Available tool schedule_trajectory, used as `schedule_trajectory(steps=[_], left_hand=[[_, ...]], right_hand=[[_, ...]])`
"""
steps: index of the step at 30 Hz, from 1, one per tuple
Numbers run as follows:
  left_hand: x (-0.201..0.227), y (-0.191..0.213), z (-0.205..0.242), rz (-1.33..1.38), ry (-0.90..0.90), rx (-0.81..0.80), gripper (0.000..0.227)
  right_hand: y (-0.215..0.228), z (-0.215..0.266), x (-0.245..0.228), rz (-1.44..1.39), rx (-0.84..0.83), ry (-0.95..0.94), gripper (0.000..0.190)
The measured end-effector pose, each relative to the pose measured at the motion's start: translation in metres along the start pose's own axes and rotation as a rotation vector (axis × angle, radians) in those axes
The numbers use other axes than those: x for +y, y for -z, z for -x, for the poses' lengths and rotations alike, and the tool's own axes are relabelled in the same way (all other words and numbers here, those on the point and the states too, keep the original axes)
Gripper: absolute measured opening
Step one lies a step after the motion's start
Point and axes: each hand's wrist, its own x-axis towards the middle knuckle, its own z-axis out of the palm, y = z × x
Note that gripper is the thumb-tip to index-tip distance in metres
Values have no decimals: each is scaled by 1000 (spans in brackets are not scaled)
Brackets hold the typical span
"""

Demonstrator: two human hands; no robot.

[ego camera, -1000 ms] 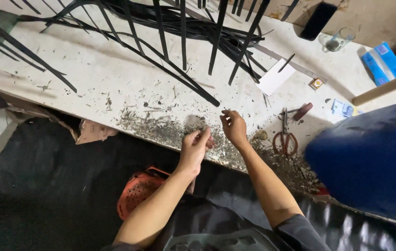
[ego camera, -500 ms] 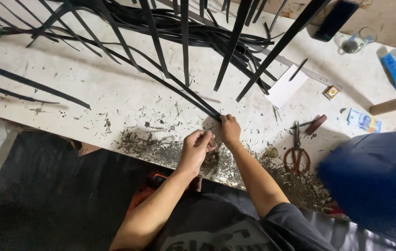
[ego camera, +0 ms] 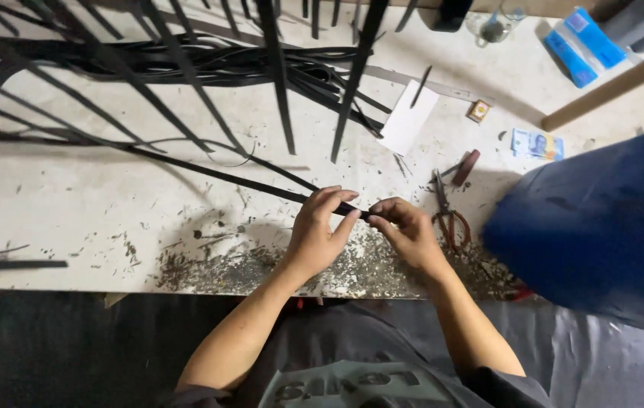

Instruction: The person sands a black rubber strip with a sanding block, then uses a small tool to scrape or clean a surface on a blue container. They hang the strip on a drying rack with clips and repeat the process with another strip.

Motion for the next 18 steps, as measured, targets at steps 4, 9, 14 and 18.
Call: schedule_trajectory(steps=[4,9,14,18], left_hand=[[45,-18,-23,52,-176,-117,23],[106,-33,-40,102,-271,-139,20],[138,-55,-52,123,-326,-152,24],[153,-77,-57,42,-378,-95,16]], right_hand=[[44,23,-25,-116,226,73,24],[84,34,-25,-330,283,144,25],[107,31,-10,-596,296,189,24],[130,29,0,-688,286,225,19]])
